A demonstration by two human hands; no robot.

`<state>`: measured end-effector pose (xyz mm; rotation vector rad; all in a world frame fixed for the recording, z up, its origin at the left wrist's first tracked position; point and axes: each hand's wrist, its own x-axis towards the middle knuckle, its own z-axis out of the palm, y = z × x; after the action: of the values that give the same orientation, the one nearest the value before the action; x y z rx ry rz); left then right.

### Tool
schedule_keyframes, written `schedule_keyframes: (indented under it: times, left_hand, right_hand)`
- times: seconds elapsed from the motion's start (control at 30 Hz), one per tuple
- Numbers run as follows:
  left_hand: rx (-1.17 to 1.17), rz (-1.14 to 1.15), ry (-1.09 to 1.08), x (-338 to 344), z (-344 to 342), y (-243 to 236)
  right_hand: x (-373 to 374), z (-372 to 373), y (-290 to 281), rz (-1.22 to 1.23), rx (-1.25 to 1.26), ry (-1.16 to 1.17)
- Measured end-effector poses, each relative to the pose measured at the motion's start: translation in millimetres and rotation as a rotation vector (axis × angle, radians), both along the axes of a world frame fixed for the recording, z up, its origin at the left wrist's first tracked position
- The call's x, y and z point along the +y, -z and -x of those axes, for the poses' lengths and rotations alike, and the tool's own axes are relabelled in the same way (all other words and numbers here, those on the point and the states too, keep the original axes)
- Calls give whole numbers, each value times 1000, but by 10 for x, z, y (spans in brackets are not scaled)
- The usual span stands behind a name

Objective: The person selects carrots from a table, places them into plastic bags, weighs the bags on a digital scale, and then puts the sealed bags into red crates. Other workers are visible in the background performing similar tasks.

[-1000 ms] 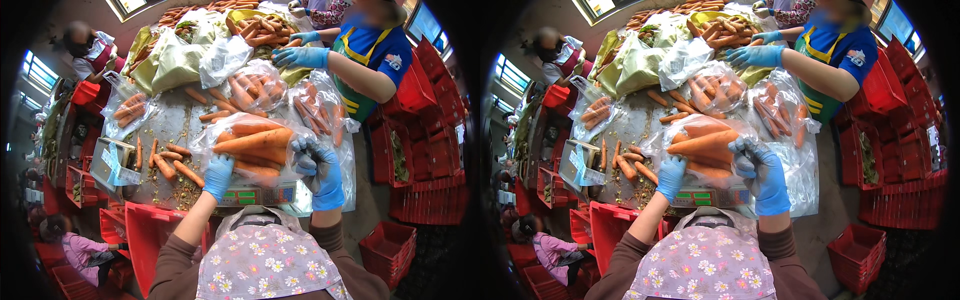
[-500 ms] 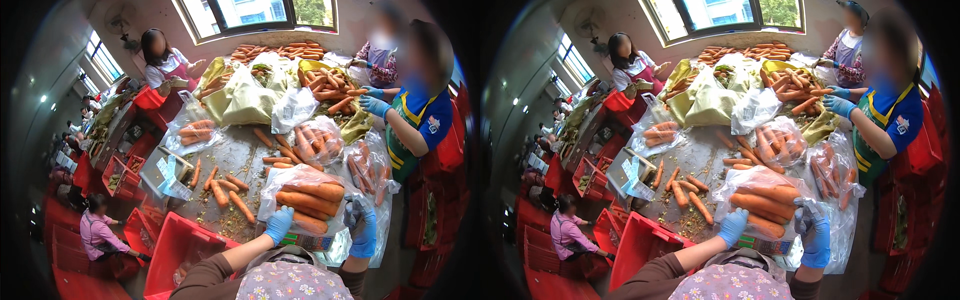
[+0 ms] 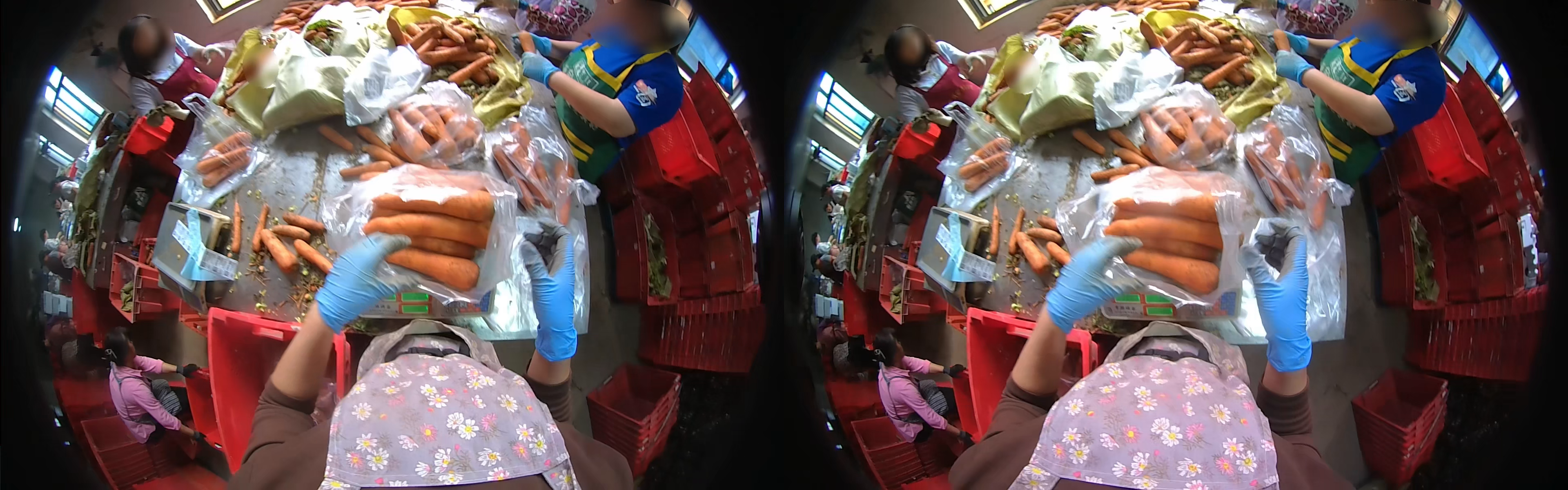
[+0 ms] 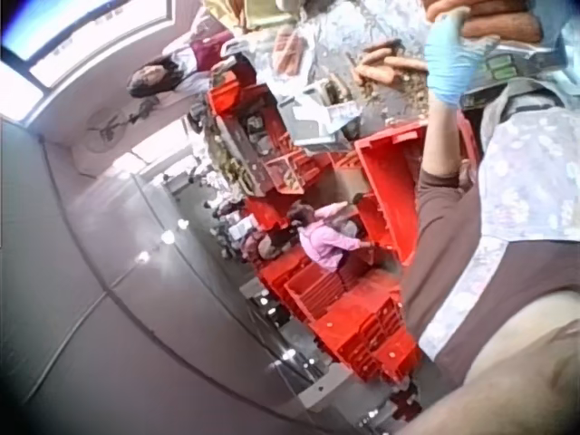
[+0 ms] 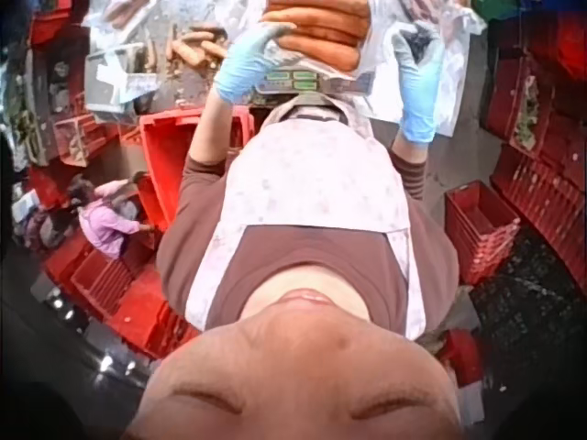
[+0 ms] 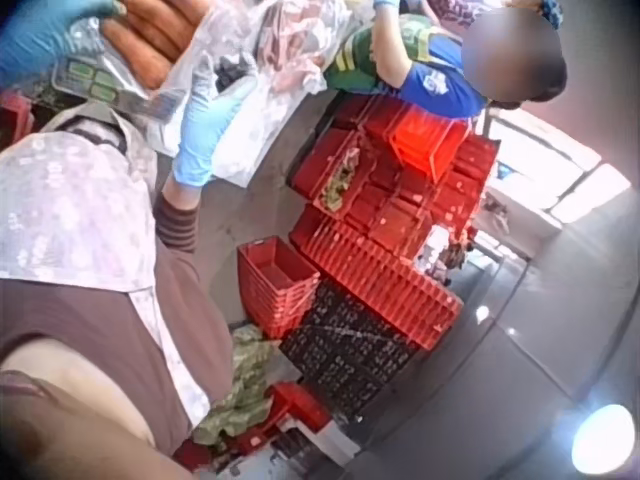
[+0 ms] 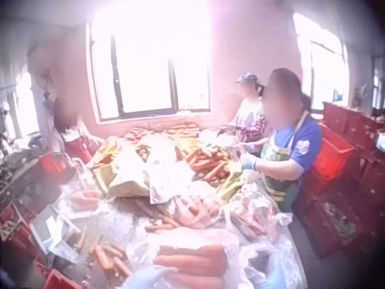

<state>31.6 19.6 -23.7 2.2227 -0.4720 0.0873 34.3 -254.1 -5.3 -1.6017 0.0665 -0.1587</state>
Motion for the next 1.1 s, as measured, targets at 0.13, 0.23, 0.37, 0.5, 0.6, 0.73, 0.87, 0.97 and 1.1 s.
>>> schedule_keyframes:
  times: [0.13, 0.23, 0.37, 0.5, 0.6, 0.73, 0.87, 0.97, 1.1]
  left_hand:
    - [-20, 371, -138, -36, -144, -104]
    - [-194, 106, -128, -66, -372, -151]
    - [-75, -291, -129, -171, -602, 103]
    - [-93, -528, -247, -79, -986, 727]
    - [-155, -492, -185, -35, -1142, 794]
    - [-120, -314, -102, 78, -1198, 797]
    - [-286, -687, -193, 49, -1002, 269]
    - [-636, -744, -270, 72, -591, -334]
    - [-481, -685, -496, 461, -143, -561]
  right_hand:
    - [-227, 83, 157, -112, -38, 145]
    - [-249, 165, 129, -119, -32, 181]
    - [-99, 266, 87, -12, 36, 120]
    - [146, 306, 126, -22, -9, -35]
    - [138, 306, 187, -41, -5, -10]
    - [91, 270, 179, -4, 3, -17]
    - [26, 246, 143, -22, 24, 14]
    - [-72, 233, 134, -27, 18, 26]
    - [-230, 182, 225, -22, -8, 83]
